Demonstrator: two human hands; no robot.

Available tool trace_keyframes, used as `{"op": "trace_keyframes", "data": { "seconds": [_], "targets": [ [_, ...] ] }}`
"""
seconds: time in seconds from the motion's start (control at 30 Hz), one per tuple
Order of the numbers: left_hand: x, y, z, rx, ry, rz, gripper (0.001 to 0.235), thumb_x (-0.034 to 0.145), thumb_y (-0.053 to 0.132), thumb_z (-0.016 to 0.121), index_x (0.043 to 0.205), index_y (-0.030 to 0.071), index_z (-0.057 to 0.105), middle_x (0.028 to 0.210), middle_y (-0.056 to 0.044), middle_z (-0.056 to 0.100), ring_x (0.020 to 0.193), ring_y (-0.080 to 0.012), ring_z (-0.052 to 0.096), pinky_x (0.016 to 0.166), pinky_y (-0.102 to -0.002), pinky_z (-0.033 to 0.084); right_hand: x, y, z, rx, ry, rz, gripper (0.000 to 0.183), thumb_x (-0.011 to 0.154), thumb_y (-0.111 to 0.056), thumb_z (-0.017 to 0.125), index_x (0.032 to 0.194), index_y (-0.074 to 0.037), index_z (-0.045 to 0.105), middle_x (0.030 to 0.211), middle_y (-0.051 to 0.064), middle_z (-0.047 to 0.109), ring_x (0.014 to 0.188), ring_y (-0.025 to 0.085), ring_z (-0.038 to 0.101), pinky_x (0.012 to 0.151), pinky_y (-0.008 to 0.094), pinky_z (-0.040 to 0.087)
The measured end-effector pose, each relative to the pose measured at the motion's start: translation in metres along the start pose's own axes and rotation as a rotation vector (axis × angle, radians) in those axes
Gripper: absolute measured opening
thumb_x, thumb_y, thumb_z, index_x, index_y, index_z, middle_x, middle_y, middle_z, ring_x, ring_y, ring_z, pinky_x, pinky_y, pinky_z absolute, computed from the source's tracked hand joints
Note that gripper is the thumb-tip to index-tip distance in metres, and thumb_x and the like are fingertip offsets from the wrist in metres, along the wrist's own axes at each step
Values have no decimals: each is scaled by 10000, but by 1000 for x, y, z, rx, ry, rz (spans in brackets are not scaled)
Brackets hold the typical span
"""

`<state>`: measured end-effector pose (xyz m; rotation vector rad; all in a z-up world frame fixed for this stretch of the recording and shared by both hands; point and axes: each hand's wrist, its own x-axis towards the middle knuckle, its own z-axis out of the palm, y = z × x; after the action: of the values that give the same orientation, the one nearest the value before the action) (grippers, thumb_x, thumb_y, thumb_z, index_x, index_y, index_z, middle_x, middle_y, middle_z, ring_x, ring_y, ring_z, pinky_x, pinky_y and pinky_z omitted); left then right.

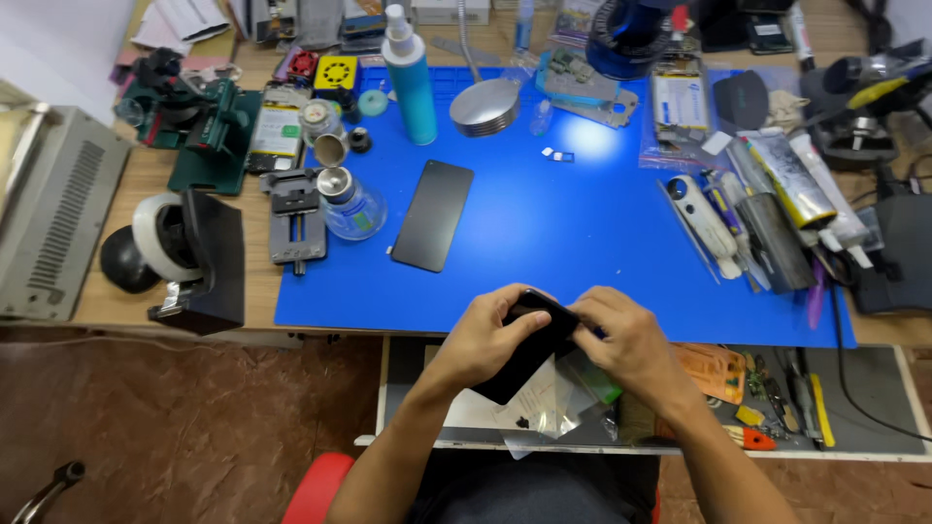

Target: The person cleans a black smartphone using a white tissue. They wipe the back, sides, and screen of the device while seated at a cluttered electronics workbench. The person rotates the phone to access different areas and continues wiping until the task is complete.

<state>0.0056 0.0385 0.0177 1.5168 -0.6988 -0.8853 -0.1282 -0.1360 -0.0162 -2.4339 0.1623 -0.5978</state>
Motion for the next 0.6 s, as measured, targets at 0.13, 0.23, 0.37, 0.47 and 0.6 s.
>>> {"op": "trace_keyframes", "data": {
  "seconds": [0.13,0.23,0.37,0.47,0.6],
  "targets": [
    [-6,0,-11,-57,4,10,292,983,204,729,1232,54,752,1006,-151,798,964,-184,724,865,-364,600,14,-11,-37,51,-26,91,56,945,-86,735,929,-97,787,837,82,737,793,279,738,754,383,598],
    [-5,-2,-11,-144,-14,16,280,969,185,751,1212,48,759,978,-113,794,940,-141,683,860,-332,599,19,-26,-45,99,57,115,115,1015,-111,700,1024,-128,813,869,33,730,796,220,719,769,345,584],
    [-3,-4,-12,-164,5,17,283,971,180,755,1215,35,758,962,-112,788,921,-144,687,847,-328,600,21,-47,-40,150,75,68,75,928,-127,782,994,-126,818,869,19,764,777,199,736,754,318,603],
    [0,-3,-12,-118,31,1,294,983,193,741,1236,44,752,999,-125,790,954,-166,703,878,-342,596,22,-41,-28,78,78,-13,44,920,-103,785,959,-120,796,845,8,744,760,196,728,725,296,602],
    [3,-15,-8,17,-6,-13,292,994,192,709,1267,90,730,1064,-133,784,1028,-234,746,920,-371,591,33,-39,-2,39,116,-86,9,936,-125,788,933,-125,779,840,-13,721,742,189,706,710,295,593]
  ]
}}
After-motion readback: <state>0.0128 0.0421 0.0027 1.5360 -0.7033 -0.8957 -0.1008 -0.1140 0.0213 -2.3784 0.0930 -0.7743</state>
